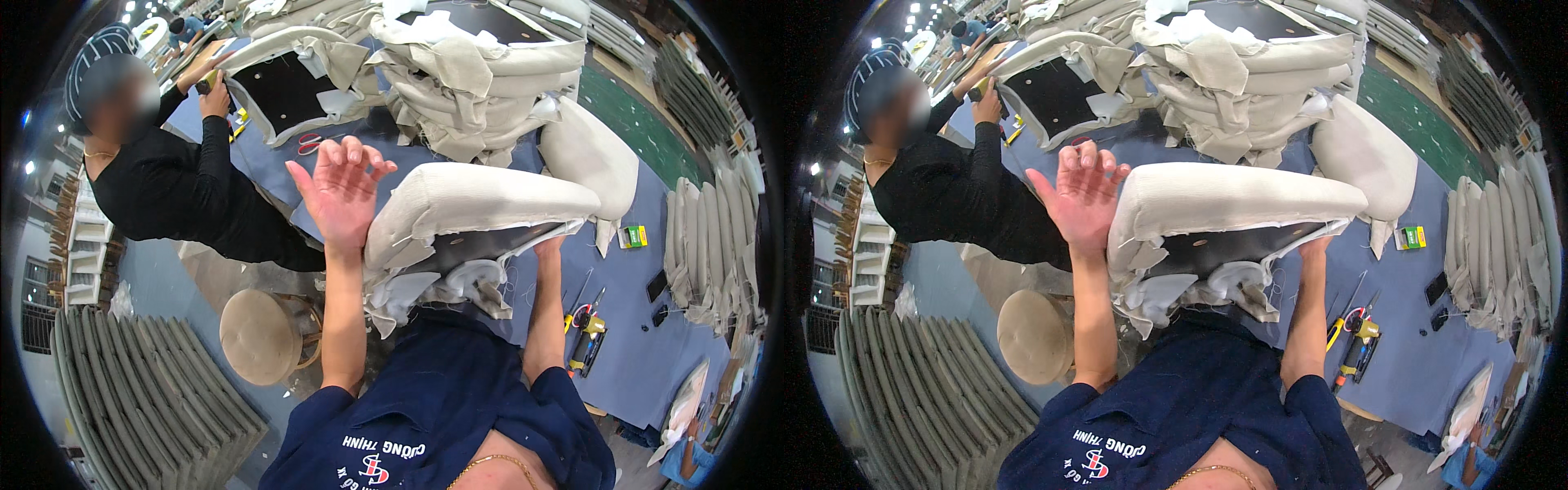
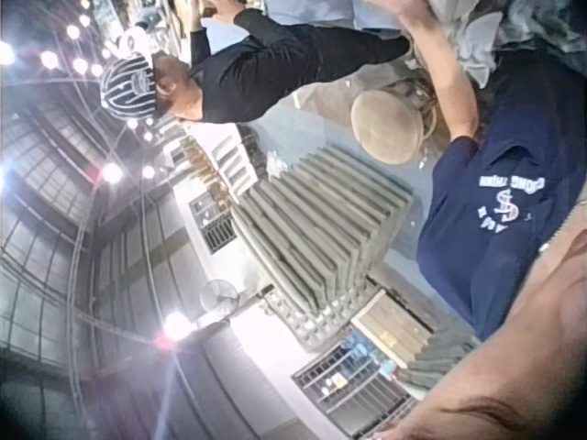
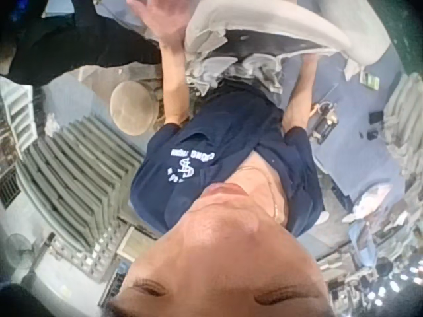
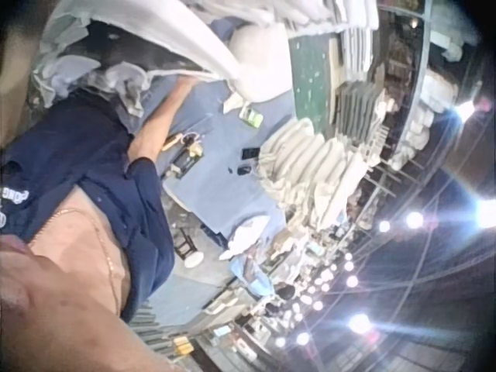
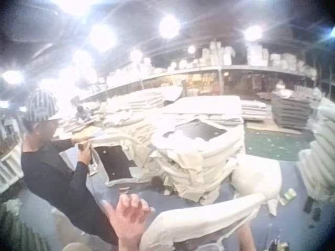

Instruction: The person uses scissors to trim excess fabric from a padded furniture component. They then use a staple gun to secure the fabric to the underlying frame, repeatedly adjusting the material to ensure a tight fit. The person also uses a screwdriver to pry or adjust parts of the assembly.

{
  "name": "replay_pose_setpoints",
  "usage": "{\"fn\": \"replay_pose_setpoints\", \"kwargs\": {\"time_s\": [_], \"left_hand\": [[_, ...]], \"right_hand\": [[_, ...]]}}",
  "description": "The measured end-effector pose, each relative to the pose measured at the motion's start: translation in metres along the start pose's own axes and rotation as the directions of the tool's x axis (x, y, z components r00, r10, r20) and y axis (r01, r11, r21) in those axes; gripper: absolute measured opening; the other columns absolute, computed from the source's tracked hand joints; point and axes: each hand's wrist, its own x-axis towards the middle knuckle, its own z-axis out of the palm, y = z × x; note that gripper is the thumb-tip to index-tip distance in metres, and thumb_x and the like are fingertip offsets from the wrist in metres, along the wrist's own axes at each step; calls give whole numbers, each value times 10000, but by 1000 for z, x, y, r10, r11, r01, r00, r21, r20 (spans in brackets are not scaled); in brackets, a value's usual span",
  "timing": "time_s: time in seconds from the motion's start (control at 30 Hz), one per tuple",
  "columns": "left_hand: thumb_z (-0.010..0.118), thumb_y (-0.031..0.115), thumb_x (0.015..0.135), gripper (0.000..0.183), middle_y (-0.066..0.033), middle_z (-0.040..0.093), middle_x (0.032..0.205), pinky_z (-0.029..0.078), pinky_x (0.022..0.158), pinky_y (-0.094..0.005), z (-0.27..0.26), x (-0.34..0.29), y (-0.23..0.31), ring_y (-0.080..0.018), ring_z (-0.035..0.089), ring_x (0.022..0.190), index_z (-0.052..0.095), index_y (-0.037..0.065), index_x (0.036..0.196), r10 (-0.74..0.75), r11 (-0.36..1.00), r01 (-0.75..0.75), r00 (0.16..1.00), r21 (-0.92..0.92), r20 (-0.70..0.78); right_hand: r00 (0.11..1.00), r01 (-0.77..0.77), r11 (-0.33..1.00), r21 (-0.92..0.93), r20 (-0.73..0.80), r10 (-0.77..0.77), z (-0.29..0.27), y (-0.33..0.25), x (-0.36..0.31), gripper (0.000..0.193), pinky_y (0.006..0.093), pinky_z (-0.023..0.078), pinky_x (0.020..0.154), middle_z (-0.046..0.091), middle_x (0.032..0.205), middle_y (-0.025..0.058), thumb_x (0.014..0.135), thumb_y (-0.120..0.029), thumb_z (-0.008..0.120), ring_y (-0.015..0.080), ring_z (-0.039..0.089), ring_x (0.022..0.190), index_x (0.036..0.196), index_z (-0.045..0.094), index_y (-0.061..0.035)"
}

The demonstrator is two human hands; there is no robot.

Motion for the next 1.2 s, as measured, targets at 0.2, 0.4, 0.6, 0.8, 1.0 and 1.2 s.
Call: {"fn": "replay_pose_setpoints", "kwargs": {"time_s": [0.2,0.4,0.6,0.8,1.0,1.2], "left_hand": [[379,809,907,690,-26,500,960,433,919,-478,5,13,-10,-243,504,978,506,133,964,-102,970,142,974,-198,200],[390,871,847,777,-33,514,1014,400,958,-481,8,17,-13,-253,518,1019,540,147,1087,-118,946,213,928,-243,353],[404,908,799,851,-32,519,1031,382,976,-513,6,25,-18,-262,530,1027,546,152,1164,-105,929,265,857,-258,504],[324,988,709,990,-89,542,1019,382,1027,-552,8,27,-26,-301,582,1004,538,124,1143,-45,913,266,819,-310,572],[373,974,720,944,-90,539,1036,361,1046,-552,17,23,-22,-307,584,1025,544,144,1136,-44,934,264,752,-240,657],[436,873,823,756,-73,534,1035,404,1007,-573,29,14,-26,-302,580,1037,548,171,1082,-22,907,321,681,-272,732]], "right_hand": [[1000,-10,1000,-25,-11,10,-13,1,9,674,492,487,1040,563,1400,101,988,-634,342,318,567,1237,1423,498,-143],[998,25,999,39,48,-27,-23,5,15,672,483,457,1081,529,1440,103,1001,-616,348,314,533,1282,1455,458,-132],[1000,27,1000,8,-10,-27,-17,-2,6,754,507,382,1142,458,1517,119,985,-660,338,347,472,1350,1513,393,-124],[996,42,997,-63,-77,-47,-27,-11,8,738,496,418,1108,475,1494,109,991,-644,367,335,487,1333,1504,398,-115],[999,10,996,-89,-48,-14,-13,3,10,720,487,430,1094,479,1487,106,997,-624,378,329,494,1326,1501,400,-110],[999,16,993,-120,-35,-21,-24,4,15,702,478,441,1080,484,1480,103,1004,-604,390,323,501,1319,1498,402,-105]]}}
